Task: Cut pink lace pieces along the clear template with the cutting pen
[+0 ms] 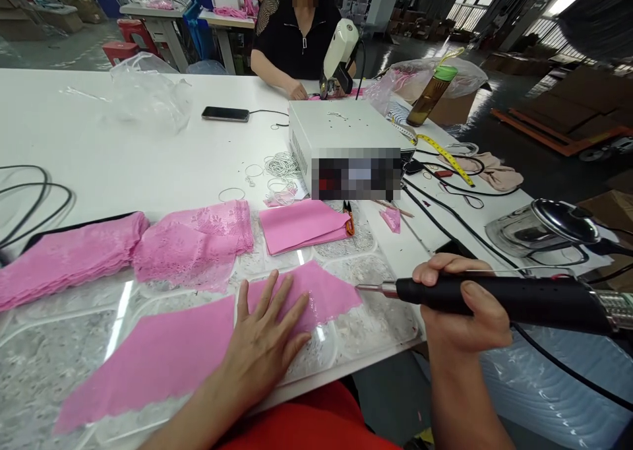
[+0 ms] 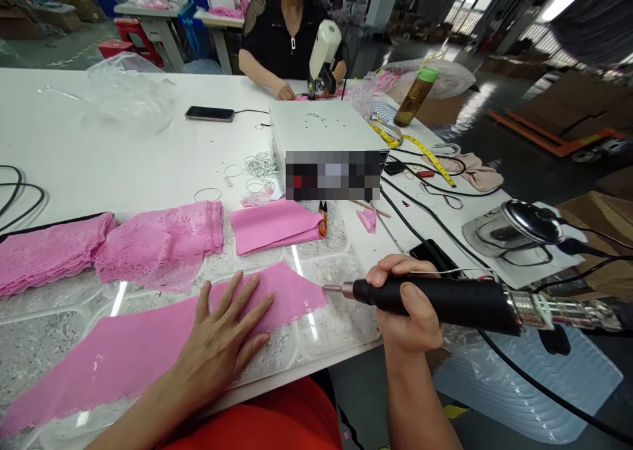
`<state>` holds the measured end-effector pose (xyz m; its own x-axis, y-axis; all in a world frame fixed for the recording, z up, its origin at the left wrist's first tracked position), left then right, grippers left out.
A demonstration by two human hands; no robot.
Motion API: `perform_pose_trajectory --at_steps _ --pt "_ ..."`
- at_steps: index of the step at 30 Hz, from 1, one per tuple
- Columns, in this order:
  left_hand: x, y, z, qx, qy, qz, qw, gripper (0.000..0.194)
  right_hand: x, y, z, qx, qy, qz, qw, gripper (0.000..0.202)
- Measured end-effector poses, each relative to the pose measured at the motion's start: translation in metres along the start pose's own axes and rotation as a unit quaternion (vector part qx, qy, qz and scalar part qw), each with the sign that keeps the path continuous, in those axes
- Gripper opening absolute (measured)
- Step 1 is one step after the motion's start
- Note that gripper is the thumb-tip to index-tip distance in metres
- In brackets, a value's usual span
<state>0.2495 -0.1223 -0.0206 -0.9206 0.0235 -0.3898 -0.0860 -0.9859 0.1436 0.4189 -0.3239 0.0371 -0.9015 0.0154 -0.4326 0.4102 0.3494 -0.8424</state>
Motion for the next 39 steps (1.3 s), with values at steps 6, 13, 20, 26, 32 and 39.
perform_pose_trajectory --at_steps 6,13,20,26,32,39 --pt "0.000 0.000 0.000 0.001 0.000 0.002 1.000 0.040 0.001 0.000 0.000 0.008 -0.004 0.003 1.000 0.014" --pt "0.001 0.000 -0.001 0.002 0.002 0.003 1.000 0.040 0.003 0.002 -0.001 0.019 -0.020 0.007 1.000 0.012" --pt "0.002 0.000 -0.001 -0.002 0.004 0.004 1.000 0.040 0.002 -0.001 -0.002 0.018 -0.021 0.013 1.000 0.014" --pt "0.002 0.000 -0.002 -0.003 -0.004 0.007 1.000 0.041 0.002 0.003 -0.016 0.002 -0.023 -0.003 1.000 0.014" --pt "0.003 -0.001 -0.002 0.002 -0.005 0.008 1.000 0.041 0.004 0.010 -0.024 0.000 -0.030 -0.012 0.999 0.013" --pt "0.004 -0.001 -0.003 0.004 -0.005 0.008 1.000 0.042 0.003 0.010 -0.026 0.008 -0.057 0.005 0.998 0.012"
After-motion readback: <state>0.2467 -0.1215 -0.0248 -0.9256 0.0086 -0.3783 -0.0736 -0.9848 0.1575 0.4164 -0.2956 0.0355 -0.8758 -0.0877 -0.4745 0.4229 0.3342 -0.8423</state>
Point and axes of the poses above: each hand's wrist, its own x-axis away from the middle knuckle, its own z-axis out of the back of the hand, y = z × x, the point moved 6 cm from there along -x, towards the middle knuckle, and after that the axes turned 4 degrees about x, right-handed, at the moved point
